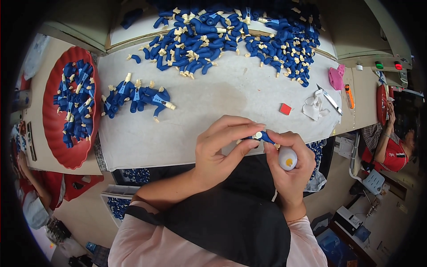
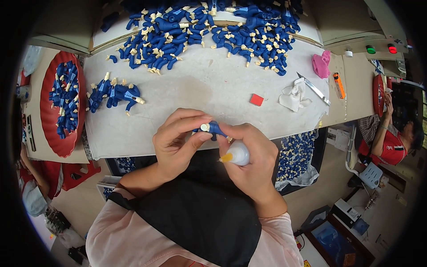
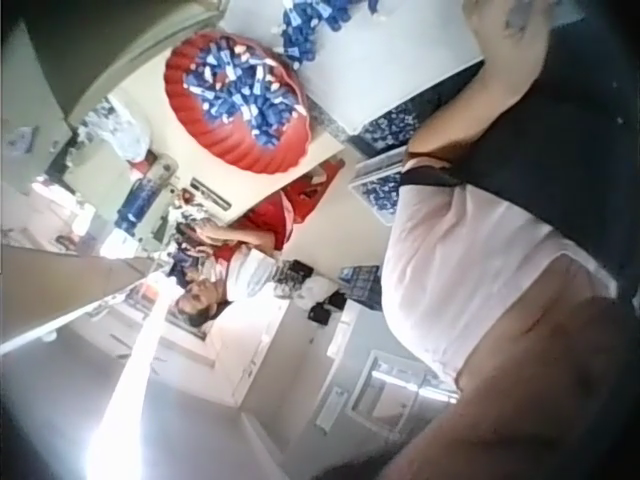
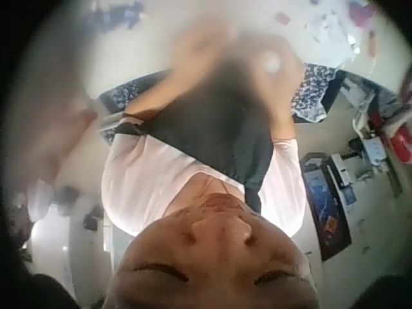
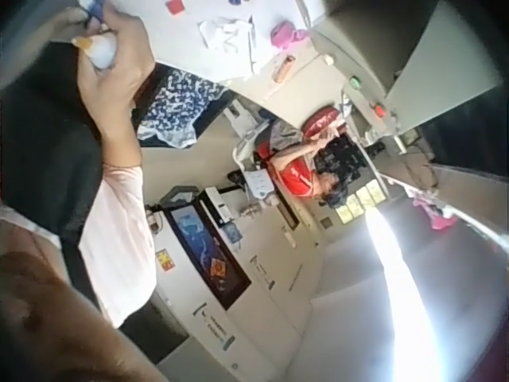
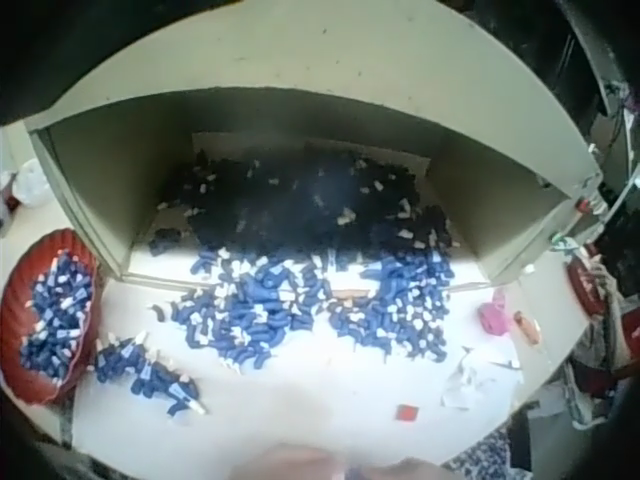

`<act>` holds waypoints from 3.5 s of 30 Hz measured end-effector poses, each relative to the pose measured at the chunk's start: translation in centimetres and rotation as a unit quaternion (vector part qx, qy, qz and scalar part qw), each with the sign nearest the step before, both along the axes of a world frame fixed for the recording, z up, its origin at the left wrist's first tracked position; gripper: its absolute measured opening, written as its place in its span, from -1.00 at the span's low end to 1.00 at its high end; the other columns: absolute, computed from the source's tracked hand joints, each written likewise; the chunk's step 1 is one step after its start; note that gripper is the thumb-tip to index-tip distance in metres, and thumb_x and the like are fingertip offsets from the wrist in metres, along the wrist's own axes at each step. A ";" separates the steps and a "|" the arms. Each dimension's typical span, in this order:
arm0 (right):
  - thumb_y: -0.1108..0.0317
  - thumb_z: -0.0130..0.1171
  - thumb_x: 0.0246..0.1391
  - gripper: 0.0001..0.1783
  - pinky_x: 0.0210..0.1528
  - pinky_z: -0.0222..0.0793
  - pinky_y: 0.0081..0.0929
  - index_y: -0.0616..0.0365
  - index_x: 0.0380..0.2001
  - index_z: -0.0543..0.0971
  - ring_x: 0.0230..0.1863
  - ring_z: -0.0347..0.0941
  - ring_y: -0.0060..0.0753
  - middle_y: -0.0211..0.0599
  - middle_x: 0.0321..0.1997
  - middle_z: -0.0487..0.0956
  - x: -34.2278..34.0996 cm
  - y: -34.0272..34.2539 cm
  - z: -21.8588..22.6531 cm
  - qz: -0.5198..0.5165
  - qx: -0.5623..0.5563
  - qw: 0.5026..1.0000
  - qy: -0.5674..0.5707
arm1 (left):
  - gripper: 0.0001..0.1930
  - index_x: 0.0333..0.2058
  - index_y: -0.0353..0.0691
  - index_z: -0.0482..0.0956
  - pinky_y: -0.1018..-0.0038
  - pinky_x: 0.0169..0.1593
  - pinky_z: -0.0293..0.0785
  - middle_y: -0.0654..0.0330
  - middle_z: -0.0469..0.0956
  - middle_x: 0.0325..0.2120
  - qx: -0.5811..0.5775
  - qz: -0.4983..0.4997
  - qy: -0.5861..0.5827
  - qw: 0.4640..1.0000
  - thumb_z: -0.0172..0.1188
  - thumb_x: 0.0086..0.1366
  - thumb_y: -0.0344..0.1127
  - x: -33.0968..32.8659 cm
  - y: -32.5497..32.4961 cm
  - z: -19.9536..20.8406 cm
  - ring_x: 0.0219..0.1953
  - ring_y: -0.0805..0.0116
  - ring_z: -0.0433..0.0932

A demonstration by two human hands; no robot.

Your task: The person assembles small blue toy figures by applying adhesive from a bottle to components and joining them together.

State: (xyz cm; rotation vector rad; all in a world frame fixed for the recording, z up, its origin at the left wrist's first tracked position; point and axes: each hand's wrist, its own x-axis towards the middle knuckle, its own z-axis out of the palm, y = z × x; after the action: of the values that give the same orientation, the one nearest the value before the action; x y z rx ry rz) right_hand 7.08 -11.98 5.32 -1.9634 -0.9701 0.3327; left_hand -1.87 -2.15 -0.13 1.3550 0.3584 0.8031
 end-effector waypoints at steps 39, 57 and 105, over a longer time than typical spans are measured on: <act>0.56 0.13 -0.29 -0.82 -0.48 0.30 -0.57 0.27 -0.48 0.43 -0.54 0.44 -0.27 -0.19 -0.54 0.48 1.2 0.8 -1.7 0.014 -0.047 0.998 0.048 | -0.69 -0.25 -0.26 0.49 0.64 -0.39 0.36 0.15 0.45 -0.40 -0.057 0.001 0.089 0.994 0.10 -0.04 -0.61 0.7 0.0 -0.5 -0.40 0.44 0.45; 0.61 -0.01 -0.13 -0.93 -0.43 0.22 -0.65 0.35 -0.47 0.39 -0.52 0.26 -0.58 -0.32 -0.57 0.37 0.4 1.0 -2.2 -0.003 -0.014 0.998 0.056 | -0.71 -0.27 -0.29 0.47 0.53 -0.36 0.35 0.12 0.44 -0.41 -0.046 0.049 0.035 0.997 0.04 -0.05 -0.62 0.3 -0.8 -0.7 -0.40 0.32 0.44; 0.62 0.21 -0.34 -0.67 -0.52 0.20 -0.74 0.24 -0.35 0.48 -0.57 0.31 -0.63 -0.36 -0.58 0.42 2.0 -0.7 -2.2 -0.002 0.116 0.990 0.074 | -0.58 0.07 -0.29 0.06 0.42 -0.01 0.33 0.00 0.29 -0.14 -0.752 -0.315 -0.165 0.555 -0.18 0.24 -0.32 0.3 2.1 -0.3 -0.15 0.21 0.40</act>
State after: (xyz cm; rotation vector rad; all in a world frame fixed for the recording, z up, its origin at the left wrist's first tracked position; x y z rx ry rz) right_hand 9.06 -12.64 3.10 -1.7047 -0.8685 0.3416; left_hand -1.57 -0.10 -0.41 -0.3875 0.1090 -0.0785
